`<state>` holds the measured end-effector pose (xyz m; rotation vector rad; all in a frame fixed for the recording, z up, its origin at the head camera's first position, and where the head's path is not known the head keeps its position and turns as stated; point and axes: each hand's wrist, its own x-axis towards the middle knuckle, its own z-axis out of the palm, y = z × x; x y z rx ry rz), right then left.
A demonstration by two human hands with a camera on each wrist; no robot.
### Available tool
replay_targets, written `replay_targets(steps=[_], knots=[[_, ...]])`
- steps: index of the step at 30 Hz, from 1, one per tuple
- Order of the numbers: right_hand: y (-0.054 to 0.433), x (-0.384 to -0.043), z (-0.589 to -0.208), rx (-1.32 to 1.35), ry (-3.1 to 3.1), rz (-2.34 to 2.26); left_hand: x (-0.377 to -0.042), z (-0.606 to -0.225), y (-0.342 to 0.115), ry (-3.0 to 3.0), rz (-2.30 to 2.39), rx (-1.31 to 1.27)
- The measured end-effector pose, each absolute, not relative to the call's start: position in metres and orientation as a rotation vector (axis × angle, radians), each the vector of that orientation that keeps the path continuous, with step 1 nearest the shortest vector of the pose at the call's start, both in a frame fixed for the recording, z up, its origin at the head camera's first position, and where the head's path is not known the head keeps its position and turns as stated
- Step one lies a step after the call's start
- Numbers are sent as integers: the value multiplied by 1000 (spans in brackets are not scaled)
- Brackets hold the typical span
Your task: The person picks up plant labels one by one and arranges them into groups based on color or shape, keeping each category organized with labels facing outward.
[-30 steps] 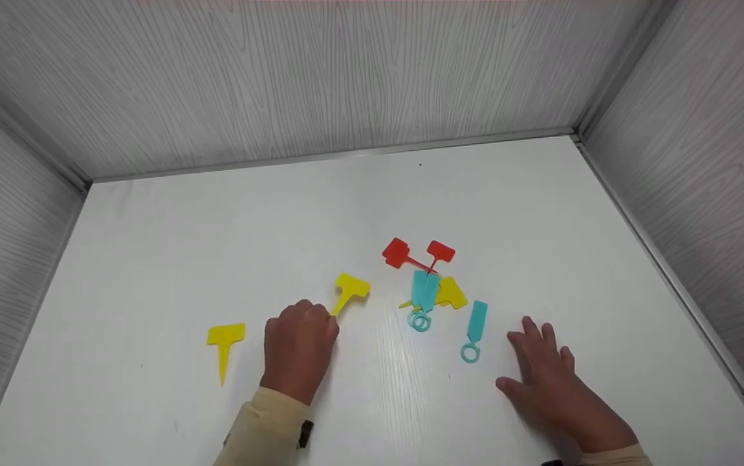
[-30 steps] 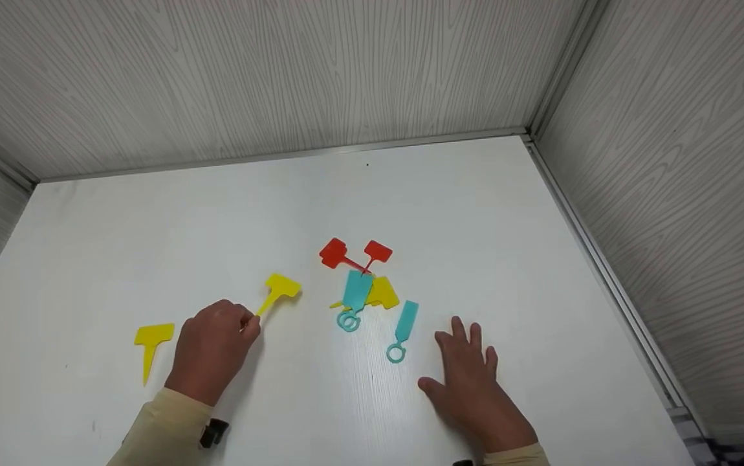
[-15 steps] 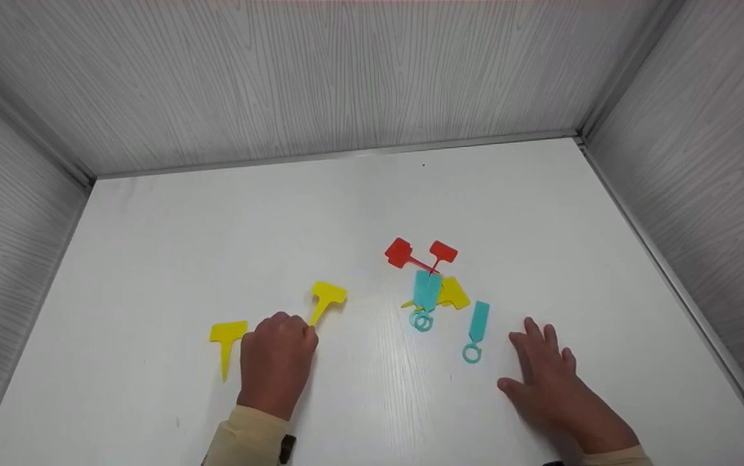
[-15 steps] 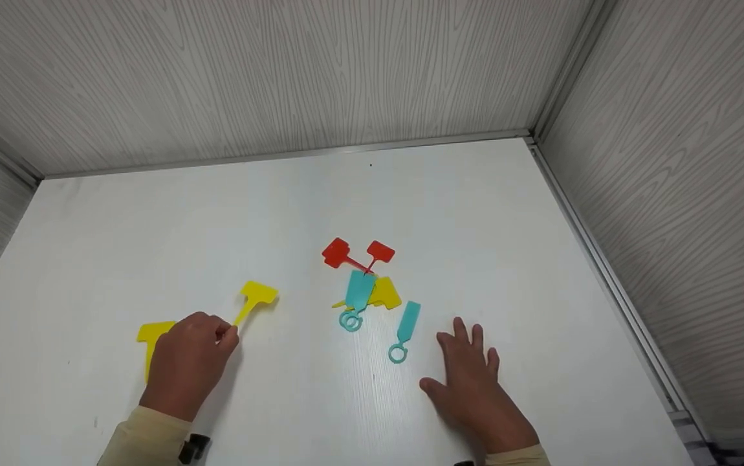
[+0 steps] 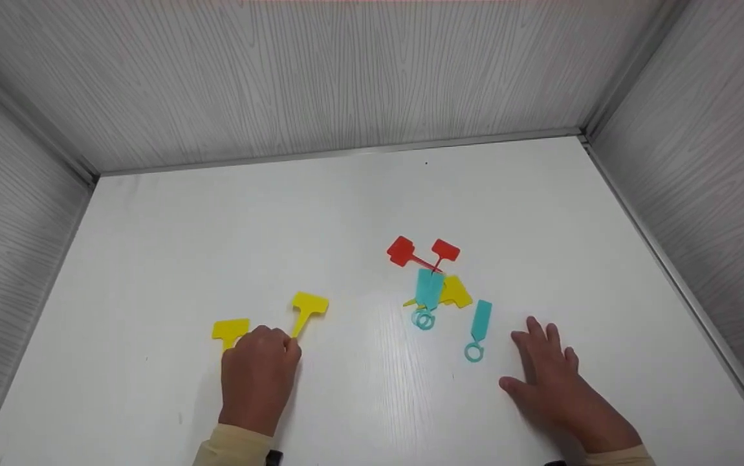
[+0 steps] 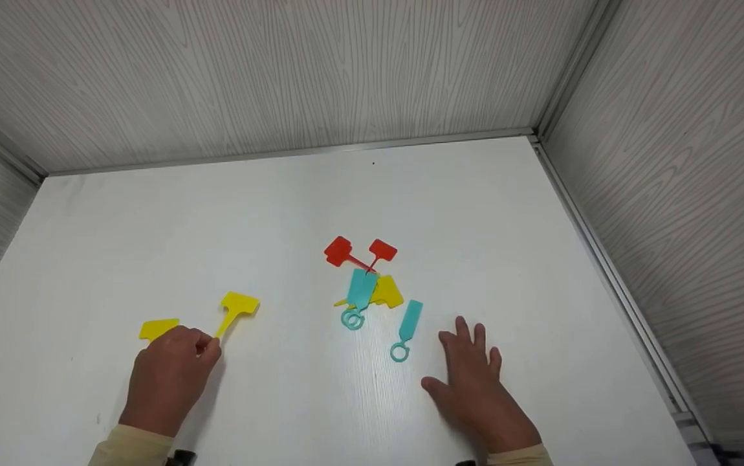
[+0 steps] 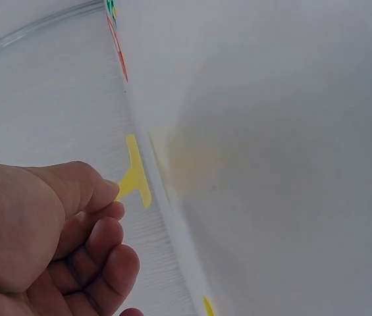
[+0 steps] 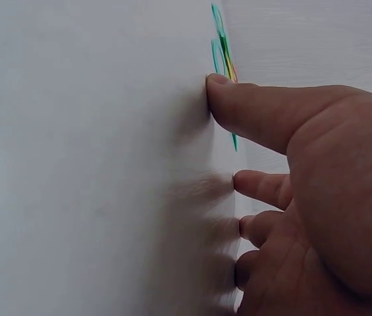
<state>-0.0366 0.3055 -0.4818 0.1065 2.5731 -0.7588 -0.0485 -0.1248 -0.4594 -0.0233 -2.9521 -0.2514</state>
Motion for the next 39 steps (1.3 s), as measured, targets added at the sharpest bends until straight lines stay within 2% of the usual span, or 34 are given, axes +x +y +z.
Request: replay_targets(steps=[9, 16, 39], knots=[[303, -36, -481, 100, 2594, -744, -42, -459, -133, -2963, -348, 123], [305, -36, -482, 89, 2593, -770, -36, -460, -141, -2967, -265, 81], [305, -36, -481, 79, 2594, -787, -30, -460, -151, -3155, -455, 373]])
